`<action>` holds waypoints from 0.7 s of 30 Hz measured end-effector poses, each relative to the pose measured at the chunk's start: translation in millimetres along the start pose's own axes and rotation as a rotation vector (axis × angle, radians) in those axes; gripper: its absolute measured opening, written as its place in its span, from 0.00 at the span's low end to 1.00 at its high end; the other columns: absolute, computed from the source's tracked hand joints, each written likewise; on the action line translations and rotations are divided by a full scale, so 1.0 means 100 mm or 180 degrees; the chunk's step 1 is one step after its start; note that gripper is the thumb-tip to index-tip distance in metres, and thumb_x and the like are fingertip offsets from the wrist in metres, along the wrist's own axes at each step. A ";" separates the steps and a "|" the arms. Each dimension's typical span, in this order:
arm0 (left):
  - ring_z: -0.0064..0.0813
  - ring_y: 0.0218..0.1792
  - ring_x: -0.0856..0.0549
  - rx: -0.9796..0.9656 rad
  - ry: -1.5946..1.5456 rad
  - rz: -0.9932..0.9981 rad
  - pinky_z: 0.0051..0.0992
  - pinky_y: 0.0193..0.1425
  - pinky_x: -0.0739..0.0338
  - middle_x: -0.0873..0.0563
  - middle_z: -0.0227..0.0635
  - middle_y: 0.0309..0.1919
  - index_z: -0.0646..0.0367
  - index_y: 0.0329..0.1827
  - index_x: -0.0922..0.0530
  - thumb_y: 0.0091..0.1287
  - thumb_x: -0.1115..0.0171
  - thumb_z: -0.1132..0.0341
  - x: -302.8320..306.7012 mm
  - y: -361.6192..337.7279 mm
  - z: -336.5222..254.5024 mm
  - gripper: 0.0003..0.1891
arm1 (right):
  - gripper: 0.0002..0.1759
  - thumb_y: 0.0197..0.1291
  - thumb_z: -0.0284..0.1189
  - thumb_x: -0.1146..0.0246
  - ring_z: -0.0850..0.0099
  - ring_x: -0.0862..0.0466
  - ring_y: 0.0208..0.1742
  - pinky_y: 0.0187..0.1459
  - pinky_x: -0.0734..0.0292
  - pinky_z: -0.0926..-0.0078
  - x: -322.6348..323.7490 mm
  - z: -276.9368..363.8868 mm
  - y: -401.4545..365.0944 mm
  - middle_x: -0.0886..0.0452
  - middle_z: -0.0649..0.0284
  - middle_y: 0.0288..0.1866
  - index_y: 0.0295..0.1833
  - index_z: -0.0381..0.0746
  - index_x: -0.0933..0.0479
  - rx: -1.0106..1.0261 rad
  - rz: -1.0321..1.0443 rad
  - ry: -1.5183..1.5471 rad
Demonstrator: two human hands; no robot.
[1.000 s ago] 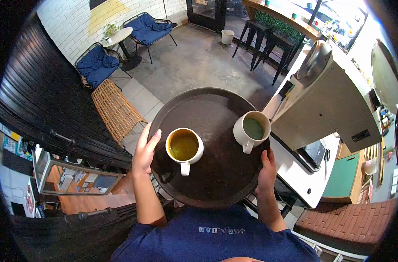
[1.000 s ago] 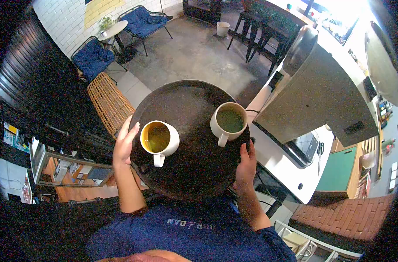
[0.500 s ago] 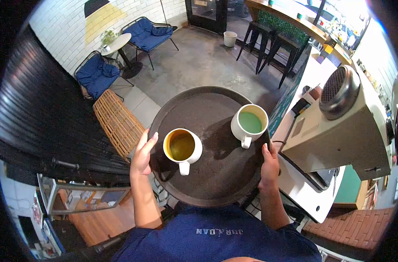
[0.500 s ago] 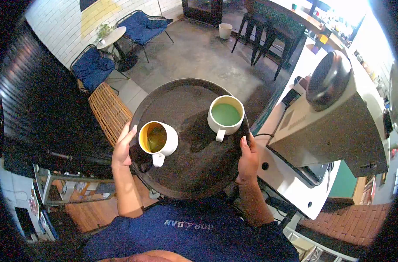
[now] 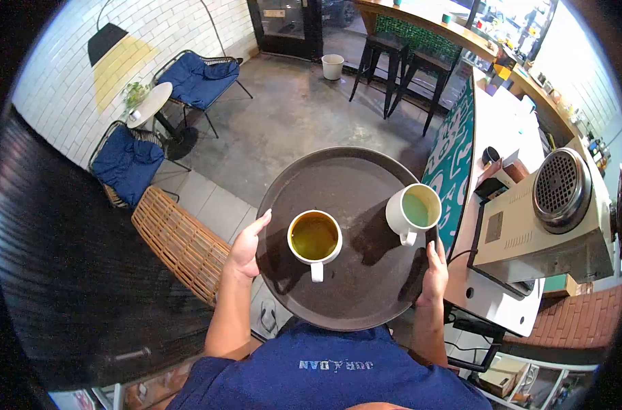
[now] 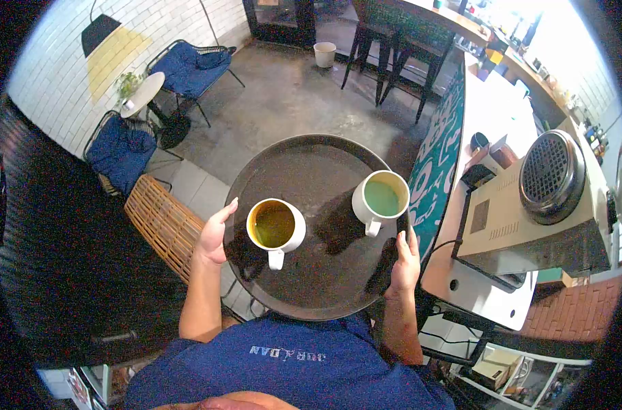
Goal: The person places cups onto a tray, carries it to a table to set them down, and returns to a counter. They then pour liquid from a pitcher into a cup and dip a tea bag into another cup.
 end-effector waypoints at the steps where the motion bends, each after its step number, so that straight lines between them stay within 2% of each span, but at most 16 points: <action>1: 0.37 0.55 0.21 0.0096 -0.0048 0.0035 0.37 0.60 0.27 0.21 0.44 0.56 0.62 0.61 0.30 0.73 0.55 0.57 -0.01 0.08 -0.03 0.21 | 0.22 0.69 0.32 0.48 0.73 0.27 0.60 0.60 0.33 0.74 -0.02 0.00 0.05 0.27 0.64 0.62 0.66 0.36 0.34 0.0095 -0.0077 -0.0102; 5: 0.39 0.56 0.21 0.0119 -0.0252 0.0265 0.39 0.63 0.29 0.22 0.45 0.57 0.63 0.62 0.31 0.73 0.55 0.54 -0.10 0.47 -0.27 0.23 | 0.22 0.69 0.31 0.48 0.73 0.26 0.59 0.60 0.33 0.74 -0.15 -0.05 0.33 0.27 0.63 0.61 0.66 0.35 0.34 0.0058 -0.0103 0.0166; 7: 0.39 0.56 0.21 0.0165 -0.0172 0.0205 0.38 0.62 0.28 0.22 0.44 0.57 0.63 0.62 0.31 0.73 0.55 0.55 -0.12 0.69 -0.35 0.23 | 0.20 0.69 0.31 0.48 0.74 0.23 0.54 0.56 0.30 0.75 -0.25 -0.07 0.52 0.23 0.64 0.56 0.64 0.36 0.32 0.0072 -0.0065 0.0283; 10: 0.38 0.56 0.21 0.0304 -0.0007 0.0145 0.37 0.62 0.28 0.22 0.44 0.57 0.63 0.62 0.31 0.74 0.56 0.56 -0.06 1.07 -0.47 0.22 | 0.20 0.69 0.31 0.48 0.74 0.22 0.53 0.54 0.29 0.75 -0.40 -0.07 0.85 0.23 0.64 0.55 0.63 0.36 0.32 0.0069 -0.0157 0.0441; 13: 0.38 0.55 0.21 0.0444 0.0091 0.0150 0.37 0.61 0.26 0.22 0.44 0.57 0.64 0.61 0.31 0.74 0.56 0.56 -0.01 1.52 -0.60 0.22 | 0.22 0.69 0.30 0.47 0.72 0.24 0.57 0.59 0.31 0.74 -0.47 -0.11 1.32 0.25 0.61 0.59 0.65 0.34 0.34 0.0072 -0.0097 0.0515; 14: 0.38 0.54 0.20 0.0479 0.0117 0.0147 0.37 0.60 0.25 0.21 0.44 0.56 0.65 0.60 0.30 0.74 0.57 0.56 -0.04 1.68 -0.67 0.22 | 0.20 0.70 0.31 0.49 0.74 0.22 0.53 0.55 0.29 0.75 -0.53 -0.06 1.46 0.23 0.63 0.55 0.64 0.36 0.32 0.0140 -0.0146 0.0488; 15: 0.38 0.54 0.20 0.0505 0.0152 0.0148 0.37 0.60 0.25 0.21 0.44 0.56 0.65 0.60 0.30 0.74 0.57 0.56 -0.08 1.84 -0.73 0.22 | 0.20 0.70 0.31 0.49 0.74 0.22 0.53 0.55 0.29 0.75 -0.54 -0.06 1.64 0.23 0.63 0.55 0.64 0.36 0.32 0.0144 -0.0176 0.0519; 18: 0.38 0.51 0.18 0.0630 0.0124 0.0213 0.36 0.58 0.24 0.20 0.46 0.53 0.67 0.59 0.29 0.74 0.56 0.57 -0.25 2.31 -0.85 0.22 | 0.21 0.68 0.30 0.47 0.74 0.23 0.55 0.57 0.31 0.76 -0.54 0.00 2.15 0.24 0.64 0.57 0.65 0.37 0.33 0.0161 -0.0262 0.0389; 21: 0.39 0.50 0.18 0.0710 0.0289 0.0184 0.37 0.57 0.23 0.19 0.48 0.51 0.69 0.57 0.28 0.74 0.57 0.57 -0.38 2.78 -0.99 0.22 | 0.21 0.69 0.30 0.49 0.75 0.25 0.57 0.59 0.34 0.77 -0.63 0.17 2.62 0.23 0.64 0.58 0.65 0.38 0.33 0.0208 -0.0288 0.0205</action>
Point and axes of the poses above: each hand's wrist, its own y-axis towards the middle knuckle, its own x-axis out of the back of the hand, z = x × y, the point moved 8 cm from there along y, towards the middle knuckle
